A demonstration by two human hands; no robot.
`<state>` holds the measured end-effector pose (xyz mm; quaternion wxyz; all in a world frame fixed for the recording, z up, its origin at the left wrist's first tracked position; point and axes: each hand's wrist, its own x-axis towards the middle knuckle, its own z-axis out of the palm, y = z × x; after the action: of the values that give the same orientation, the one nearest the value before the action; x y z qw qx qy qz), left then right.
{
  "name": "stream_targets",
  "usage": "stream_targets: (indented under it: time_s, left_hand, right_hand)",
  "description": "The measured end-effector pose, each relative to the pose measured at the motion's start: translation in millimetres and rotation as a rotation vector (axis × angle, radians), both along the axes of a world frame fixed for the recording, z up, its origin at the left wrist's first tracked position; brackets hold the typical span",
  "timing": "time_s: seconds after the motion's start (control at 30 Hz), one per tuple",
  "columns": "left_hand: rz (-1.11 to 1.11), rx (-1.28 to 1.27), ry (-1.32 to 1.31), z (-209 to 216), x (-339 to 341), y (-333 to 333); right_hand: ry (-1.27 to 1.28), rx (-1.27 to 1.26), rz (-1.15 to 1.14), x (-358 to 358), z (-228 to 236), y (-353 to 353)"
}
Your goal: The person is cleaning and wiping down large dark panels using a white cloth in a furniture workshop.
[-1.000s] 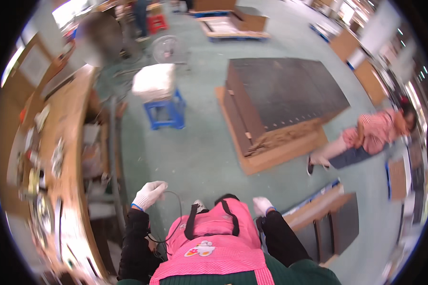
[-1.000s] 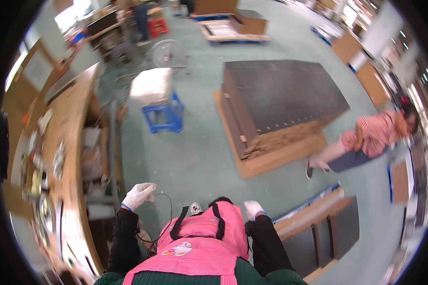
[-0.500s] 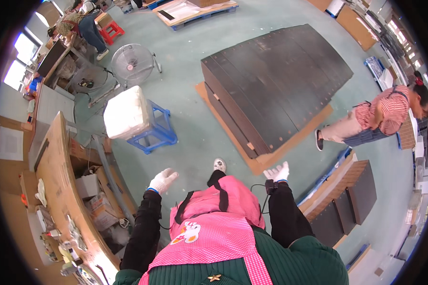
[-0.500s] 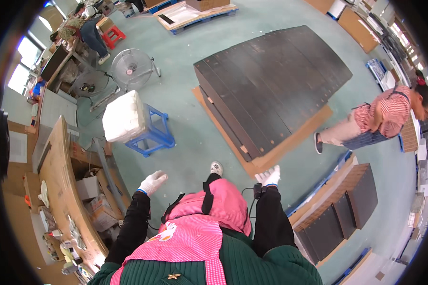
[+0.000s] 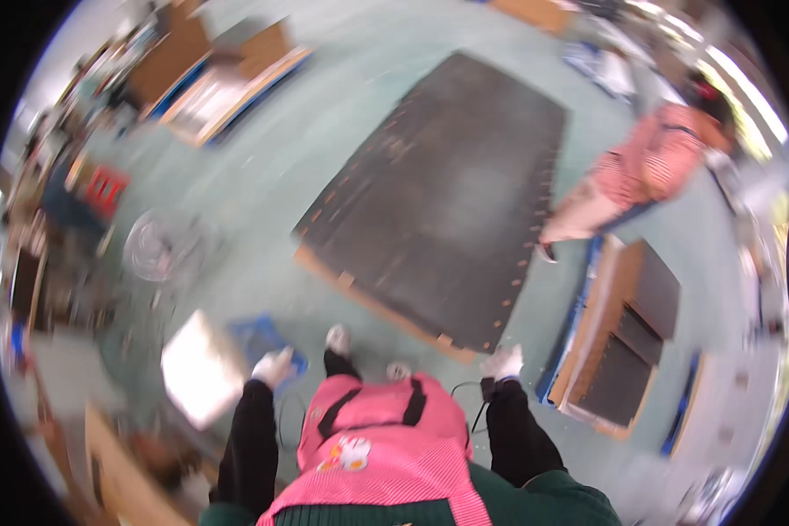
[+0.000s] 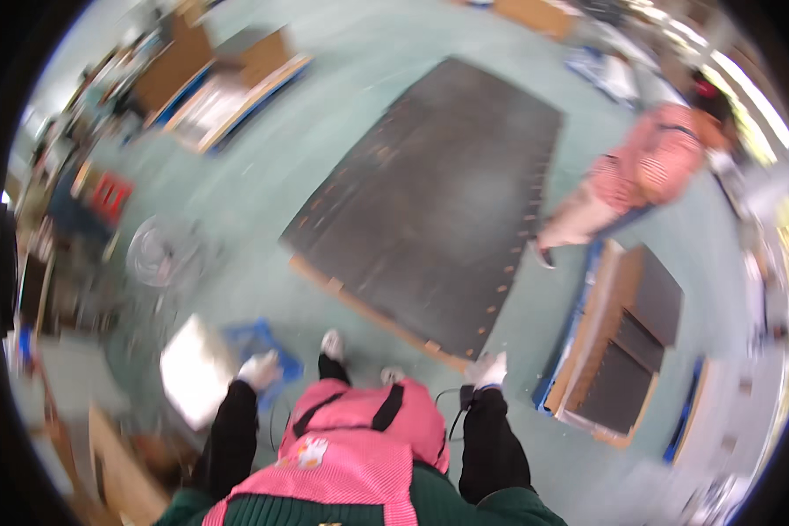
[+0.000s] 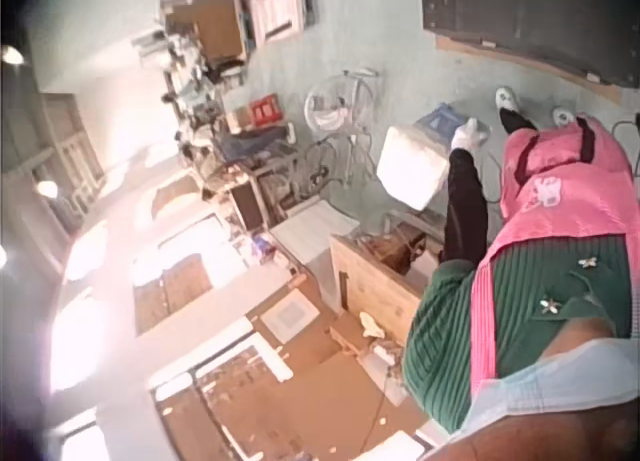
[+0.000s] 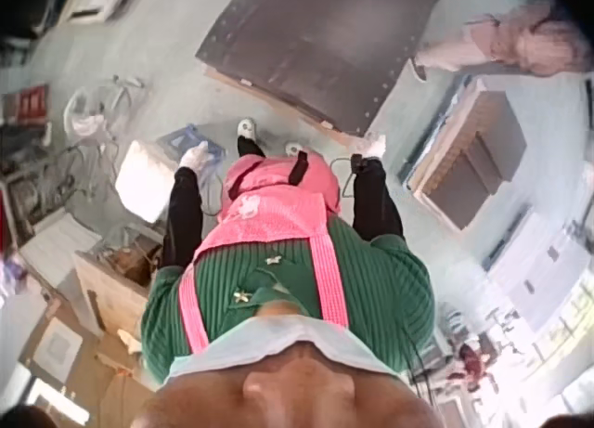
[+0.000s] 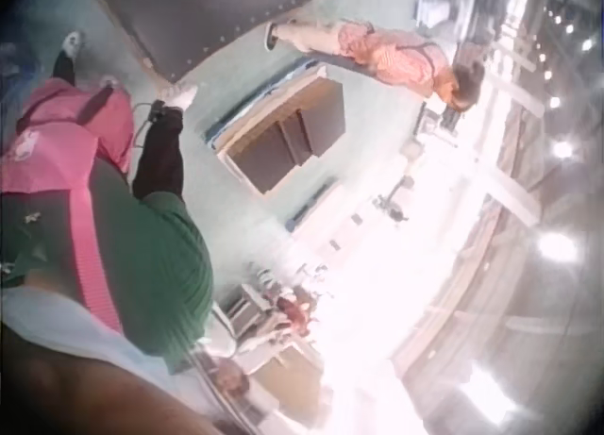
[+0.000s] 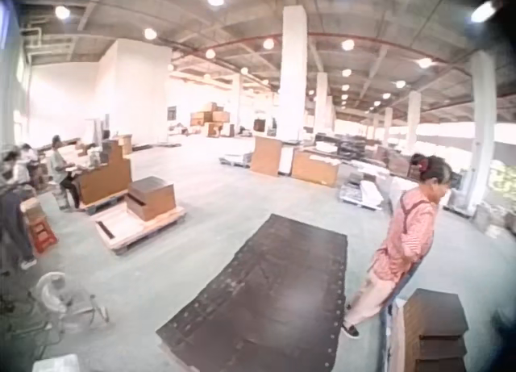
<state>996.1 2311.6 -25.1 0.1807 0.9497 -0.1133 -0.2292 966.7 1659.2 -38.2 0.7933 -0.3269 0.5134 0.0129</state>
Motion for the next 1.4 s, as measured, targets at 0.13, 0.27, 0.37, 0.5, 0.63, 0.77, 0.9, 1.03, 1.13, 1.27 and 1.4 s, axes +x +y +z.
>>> stream_targets:
  time_s: [0.13,0.27,0.37,0.5,0.63,0.77,0.9,1.03,1.13,1.27,1.4]
  left_hand:
    - [-0.311,0.117,0.264,27.6,87.7,56.4]
    - [-0.681,0.301,0.237,16.1,168.5,54.0]
    - [-0.700,0.213,0.422,-2.6,224.9,51.2]
    - [-0.128,0.321,0.375,3.9,261.2,37.6]
    - [0.474,0.120,-0.220,38.6,264.6,-36.2]
    - [0.107,0.094,-0.549,82.4,274.4,-75.8]
    - [-0.362,0.413,-0.273,132.2,256.4,-145.3]
    - [-0.262,0.496,-0.009,119.9,242.7,-173.0]
    - [-0.299,0.548,0.041,122.5,252.6,-187.8]
    - [-0.385,0.630,0.097,138.4,264.7,-199.4]
    - [-0.344,0.692,0.192,132.9,270.6,-201.0]
  right_hand:
    - [0.152,-0.076,-0.249,-21.5,-24.1,51.3]
    - [0.178,-0.056,-0.158,-57.3,-15.1,105.4]
    - [0.160,-0.080,-0.214,-78.3,-44.8,154.6]
    - [0.192,-0.053,-0.159,-70.7,-22.0,203.0]
    - [0.669,-0.836,0.387,-75.5,24.8,195.9]
    - [0.652,-1.351,0.416,-34.8,110.9,180.7]
    - [0.549,-1.514,0.968,4.6,160.2,172.9]
    - [0.521,-1.379,1.089,40.8,153.7,167.3]
    - [0.593,-1.338,1.101,53.6,151.1,164.9]
    - [0.556,-1.358,1.153,49.9,142.2,151.1]
    - [0.564,-1.356,1.166,55.9,140.9,149.8]
